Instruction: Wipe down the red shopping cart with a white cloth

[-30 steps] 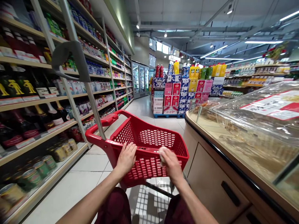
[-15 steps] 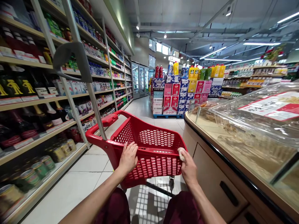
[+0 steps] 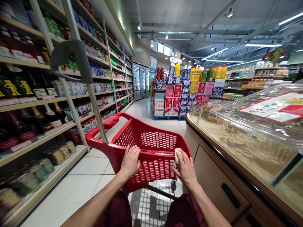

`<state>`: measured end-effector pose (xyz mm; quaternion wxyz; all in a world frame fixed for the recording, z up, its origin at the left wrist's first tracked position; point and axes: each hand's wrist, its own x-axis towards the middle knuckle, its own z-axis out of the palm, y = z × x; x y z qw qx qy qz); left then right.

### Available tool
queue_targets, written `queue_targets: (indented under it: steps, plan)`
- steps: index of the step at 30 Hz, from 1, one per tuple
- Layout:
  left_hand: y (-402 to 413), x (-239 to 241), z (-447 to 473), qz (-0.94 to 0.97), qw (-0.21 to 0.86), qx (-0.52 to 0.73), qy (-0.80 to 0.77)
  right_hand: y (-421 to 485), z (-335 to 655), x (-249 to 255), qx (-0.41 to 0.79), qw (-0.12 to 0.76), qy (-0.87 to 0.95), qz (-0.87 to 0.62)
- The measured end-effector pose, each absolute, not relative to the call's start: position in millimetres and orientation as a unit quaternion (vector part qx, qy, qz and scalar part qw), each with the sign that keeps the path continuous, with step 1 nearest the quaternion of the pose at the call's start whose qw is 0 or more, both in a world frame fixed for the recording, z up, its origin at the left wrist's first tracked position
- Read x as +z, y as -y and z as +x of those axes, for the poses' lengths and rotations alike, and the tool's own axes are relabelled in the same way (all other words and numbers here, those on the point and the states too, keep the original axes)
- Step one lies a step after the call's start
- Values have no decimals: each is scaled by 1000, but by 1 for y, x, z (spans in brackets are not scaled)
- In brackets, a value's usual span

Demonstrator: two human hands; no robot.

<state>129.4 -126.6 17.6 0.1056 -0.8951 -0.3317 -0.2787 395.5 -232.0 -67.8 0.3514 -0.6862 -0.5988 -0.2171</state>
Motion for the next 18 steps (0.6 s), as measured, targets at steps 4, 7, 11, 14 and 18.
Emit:
queue_targets:
  steps: [4,7,11,14,18]
  plan:
    - [128,20,131,-896,108,-272,333,238,430,-72,-195,334,620,-683]
    - [129,21,133,-896,106,-273,333,238,434,-69,-181,360,560,-723]
    - [129,21,135,-897,105,-270,335,223,381,-64,-182,434,564,-679]
    - [129,20,135,-897,103,-269,335,217,362,-63,-188,406,637,-628]
    - [129,21,137,-901,102,-263,331,232,401,-68,-214,369,534,-730]
